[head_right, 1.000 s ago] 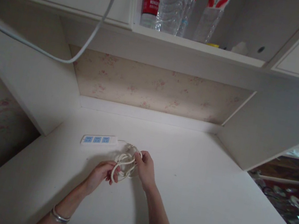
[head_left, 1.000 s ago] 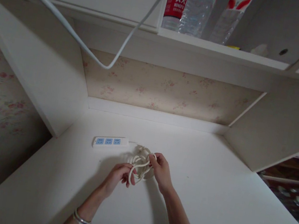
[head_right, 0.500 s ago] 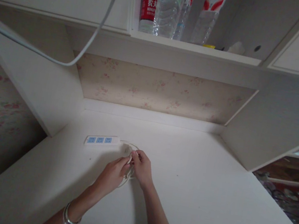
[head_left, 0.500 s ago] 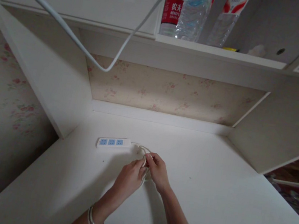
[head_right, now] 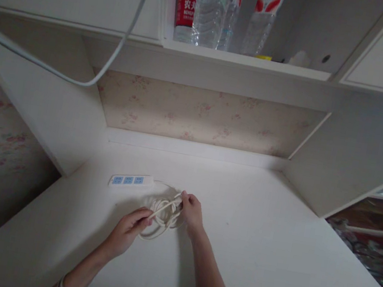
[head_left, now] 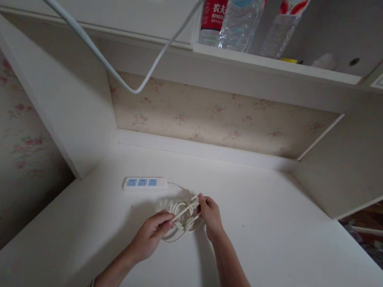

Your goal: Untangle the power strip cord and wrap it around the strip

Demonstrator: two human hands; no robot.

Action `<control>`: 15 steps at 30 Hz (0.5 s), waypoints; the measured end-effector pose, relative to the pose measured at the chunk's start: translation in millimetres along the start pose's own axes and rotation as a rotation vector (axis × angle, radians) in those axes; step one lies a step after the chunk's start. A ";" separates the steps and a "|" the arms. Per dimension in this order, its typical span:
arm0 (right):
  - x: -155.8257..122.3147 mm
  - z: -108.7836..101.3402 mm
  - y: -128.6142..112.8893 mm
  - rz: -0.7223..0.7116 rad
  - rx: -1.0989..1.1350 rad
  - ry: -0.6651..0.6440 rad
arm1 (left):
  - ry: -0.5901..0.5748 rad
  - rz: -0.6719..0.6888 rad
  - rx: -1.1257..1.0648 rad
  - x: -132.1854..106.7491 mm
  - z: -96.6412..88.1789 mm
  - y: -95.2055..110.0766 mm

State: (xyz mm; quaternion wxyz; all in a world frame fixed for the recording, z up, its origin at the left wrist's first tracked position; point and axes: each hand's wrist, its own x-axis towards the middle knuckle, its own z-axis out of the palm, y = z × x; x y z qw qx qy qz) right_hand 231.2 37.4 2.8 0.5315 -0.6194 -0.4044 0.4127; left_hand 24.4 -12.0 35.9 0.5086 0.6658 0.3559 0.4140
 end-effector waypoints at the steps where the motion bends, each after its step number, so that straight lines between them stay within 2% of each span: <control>1: 2.1 -0.6 1.9 0.029 0.005 0.009 | 0.002 -0.019 -0.038 -3.2 -0.2 -3.2; 4: 11.3 -8.4 7.6 0.116 0.024 0.061 | 0.067 -0.055 -0.167 -11.4 -1.2 -7.8; 8: 18.3 -24.4 10.1 0.203 0.045 0.081 | 0.218 -0.032 -0.356 -16.0 -6.2 -8.8; 15: 7.9 -26.9 6.8 0.213 0.111 0.044 | 0.328 0.006 -0.518 -14.9 -9.1 -13.3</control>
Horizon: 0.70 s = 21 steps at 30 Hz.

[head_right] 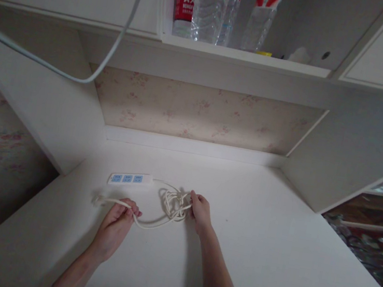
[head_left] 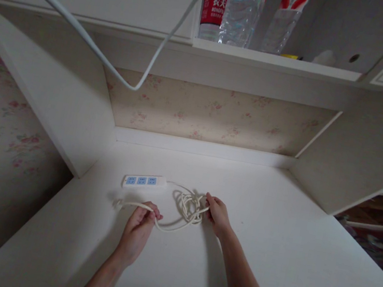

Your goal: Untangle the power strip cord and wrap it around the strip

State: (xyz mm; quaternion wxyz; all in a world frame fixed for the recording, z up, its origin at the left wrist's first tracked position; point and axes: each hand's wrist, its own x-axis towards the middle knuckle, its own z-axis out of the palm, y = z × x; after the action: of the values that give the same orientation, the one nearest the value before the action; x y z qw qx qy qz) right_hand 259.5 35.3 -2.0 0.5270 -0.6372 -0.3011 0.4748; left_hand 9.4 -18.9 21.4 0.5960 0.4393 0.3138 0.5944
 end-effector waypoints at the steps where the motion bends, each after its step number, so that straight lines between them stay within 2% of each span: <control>1: -0.9 0.5 0.8 0.002 0.016 -0.002 | 0.016 0.005 -0.001 -1.2 -0.5 0.0; 7: -5.3 5.7 0.6 0.004 0.105 -0.021 | 0.156 -0.059 -0.088 -8.3 -4.3 -1.0; 13: -16.9 16.5 -7.7 -0.006 0.161 -0.084 | 0.341 -0.107 -0.224 -1.6 -8.6 -13.7; 17: -24.3 20.3 -12.4 -0.021 0.186 -0.154 | 0.410 -0.156 -0.185 6.5 -12.1 -22.8; 21: -28.2 21.1 -13.4 -0.069 0.128 -0.164 | 0.418 -0.170 -0.015 13.1 -19.6 -30.9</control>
State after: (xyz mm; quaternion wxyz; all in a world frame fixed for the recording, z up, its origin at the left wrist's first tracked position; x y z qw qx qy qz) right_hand 231.2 22.0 19.0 0.5561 -0.5505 -0.3342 0.5253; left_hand 6.4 -0.2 -12.5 0.5693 0.2741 0.4617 0.6225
